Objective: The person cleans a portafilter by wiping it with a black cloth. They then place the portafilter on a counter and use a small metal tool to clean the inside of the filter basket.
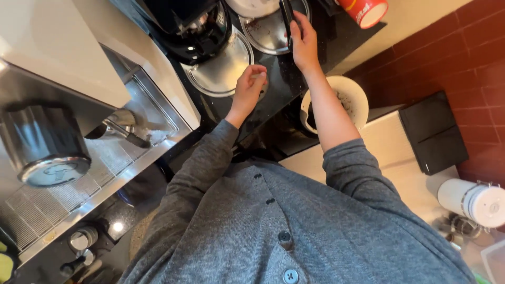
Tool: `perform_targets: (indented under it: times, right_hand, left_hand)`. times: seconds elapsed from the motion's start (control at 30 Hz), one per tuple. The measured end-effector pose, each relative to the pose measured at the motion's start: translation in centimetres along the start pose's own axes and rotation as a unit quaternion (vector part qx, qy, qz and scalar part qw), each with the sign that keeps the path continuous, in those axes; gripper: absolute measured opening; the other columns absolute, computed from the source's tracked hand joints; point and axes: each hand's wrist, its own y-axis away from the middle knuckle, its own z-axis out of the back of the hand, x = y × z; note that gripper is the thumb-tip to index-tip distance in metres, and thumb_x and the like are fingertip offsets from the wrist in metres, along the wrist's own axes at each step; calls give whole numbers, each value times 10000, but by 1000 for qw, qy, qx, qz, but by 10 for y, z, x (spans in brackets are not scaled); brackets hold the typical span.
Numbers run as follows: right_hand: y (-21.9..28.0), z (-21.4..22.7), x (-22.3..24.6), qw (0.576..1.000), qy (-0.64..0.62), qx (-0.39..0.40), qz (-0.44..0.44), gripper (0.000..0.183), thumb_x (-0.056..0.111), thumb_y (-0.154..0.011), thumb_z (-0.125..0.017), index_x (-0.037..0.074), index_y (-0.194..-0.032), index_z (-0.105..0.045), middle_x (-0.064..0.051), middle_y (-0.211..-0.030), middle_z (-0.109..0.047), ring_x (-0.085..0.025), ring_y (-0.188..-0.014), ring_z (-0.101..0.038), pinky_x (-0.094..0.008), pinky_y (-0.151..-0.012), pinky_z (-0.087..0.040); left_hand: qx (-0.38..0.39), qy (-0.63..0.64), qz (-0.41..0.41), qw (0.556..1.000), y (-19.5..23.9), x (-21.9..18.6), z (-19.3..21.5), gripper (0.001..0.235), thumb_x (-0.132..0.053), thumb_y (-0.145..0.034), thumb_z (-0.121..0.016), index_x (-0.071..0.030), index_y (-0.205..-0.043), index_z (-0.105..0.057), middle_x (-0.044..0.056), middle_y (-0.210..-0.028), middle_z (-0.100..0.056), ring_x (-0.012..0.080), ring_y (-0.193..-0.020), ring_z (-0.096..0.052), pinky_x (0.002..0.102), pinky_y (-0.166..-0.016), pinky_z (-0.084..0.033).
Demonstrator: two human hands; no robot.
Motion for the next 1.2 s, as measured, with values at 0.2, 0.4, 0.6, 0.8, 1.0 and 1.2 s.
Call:
perform_targets:
  times: [0.2,0.4,0.6,0.8,1.0,1.2]
  right_hand:
    - [-1,-7,17,996,9,-21,-81,421,310,-1086,-551,80,-1440,-543,-41,-945,-718,-97,-746,-632,-238,-684,-527]
    - [8,1,11,993,56,-104,4,399,288,-1106,-542,48,-1423,-506,-74,-1319,-650,-177,-1173,-621,-294,-1042,-483]
    - [87,3,75,981,82,-160,68,277,214,-1138,-520,34,-1335,-595,-61,-1293,-639,-167,-1205,-578,-297,-1083,-447]
    - [144,40,94,982,43,-182,-20,284,272,-1134,-492,47,-1190,-657,-35,-1129,-679,-145,-1092,-630,-309,-923,-535]
    - [151,78,74,976,-38,-213,-38,397,393,-1113,-466,43,-1073,-650,-67,-965,-716,-170,-864,-696,-319,-841,-578]
    - [108,119,38,942,-154,-297,23,450,440,-1094,-471,28,-1040,-646,-86,-867,-683,-210,-798,-692,-376,-759,-587]
  left_hand:
    - [-9,-4,66,998,-17,-7,-10,256,-193,-1005,-654,-26,-1196,-619,53,-1125,-692,121,-865,-678,266,-734,-522]
    - [-2,-36,-49,998,-119,67,-42,585,-354,-995,-735,1,-1388,-485,74,-1232,-680,120,-1110,-670,262,-931,-533]
    - [37,211,106,971,-163,43,-79,510,-399,-869,-791,-3,-1148,-634,90,-928,-710,158,-760,-679,306,-632,-541]
    - [-36,146,55,987,-155,45,-64,330,-389,-892,-706,-68,-936,-643,50,-716,-698,168,-508,-705,311,-438,-513]
    - [-28,32,-3,999,-125,23,-46,289,-269,-966,-672,-61,-805,-553,42,-572,-614,150,-393,-566,317,-382,-426]
    - [40,8,2,999,-65,-2,-30,257,-216,-976,-672,-52,-815,-555,22,-578,-593,132,-420,-577,305,-408,-443]
